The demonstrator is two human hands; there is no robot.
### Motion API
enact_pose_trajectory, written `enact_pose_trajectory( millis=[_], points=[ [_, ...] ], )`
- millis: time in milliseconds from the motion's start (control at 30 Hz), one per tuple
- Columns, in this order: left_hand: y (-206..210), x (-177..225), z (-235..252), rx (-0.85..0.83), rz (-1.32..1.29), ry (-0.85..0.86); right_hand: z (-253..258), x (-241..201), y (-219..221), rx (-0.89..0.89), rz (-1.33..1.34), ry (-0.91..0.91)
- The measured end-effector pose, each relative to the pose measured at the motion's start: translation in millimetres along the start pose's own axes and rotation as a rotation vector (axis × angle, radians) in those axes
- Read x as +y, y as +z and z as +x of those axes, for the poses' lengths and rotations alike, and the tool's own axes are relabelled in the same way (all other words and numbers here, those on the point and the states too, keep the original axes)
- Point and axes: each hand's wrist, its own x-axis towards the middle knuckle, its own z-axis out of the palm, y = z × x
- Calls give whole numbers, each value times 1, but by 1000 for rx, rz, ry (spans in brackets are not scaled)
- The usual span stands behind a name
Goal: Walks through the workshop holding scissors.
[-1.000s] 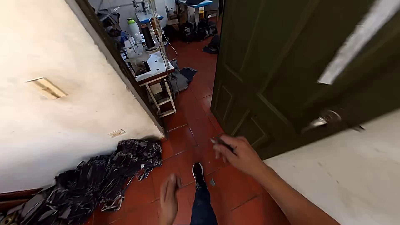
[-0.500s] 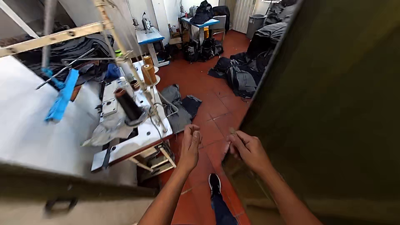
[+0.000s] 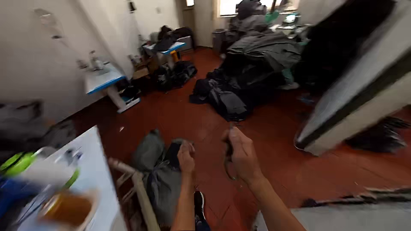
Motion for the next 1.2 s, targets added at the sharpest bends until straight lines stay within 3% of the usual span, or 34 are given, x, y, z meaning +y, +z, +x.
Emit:
enact_pose_trajectory(
  millis=[133,200,333,433,533,567,667,700,767,833,900,1000,1100,1200],
  points=[
    [60,-46,124,-416,-127,14,86,51,-21,185,-240,-77],
    [102,-55,166,-550,-169,9,117,65,-43,275,-253,-14],
    [175,-60,220,-755,-112,-36,147,83,-84,533,-321,159],
    [237,-68,250,-1110,-116,-150,160,93,-123,656,-404,242],
    [307,-88,281,-1417,-171,-256,176,117,-172,722,-424,178],
    [328,-97,284,-1421,-185,-258,179,128,-189,753,-440,152],
    [402,-114,268,-1197,-166,-321,187,163,-240,936,-432,172],
    [430,-118,265,-1206,-151,-338,192,174,-257,1003,-384,187],
    [487,-129,265,-1389,-144,-298,202,196,-291,1123,-399,204],
    [543,-135,253,-1455,-181,-259,207,208,-322,1218,-515,238],
    [598,-134,239,-1534,-255,-213,209,204,-356,1225,-591,250],
    [679,-130,217,-1800,-264,-131,206,184,-412,1285,-428,308],
    [761,-133,176,-1783,-312,-126,201,186,-480,1507,-442,358],
    [845,-151,142,-1960,-384,-121,192,204,-545,1612,-483,412]
  ],
)
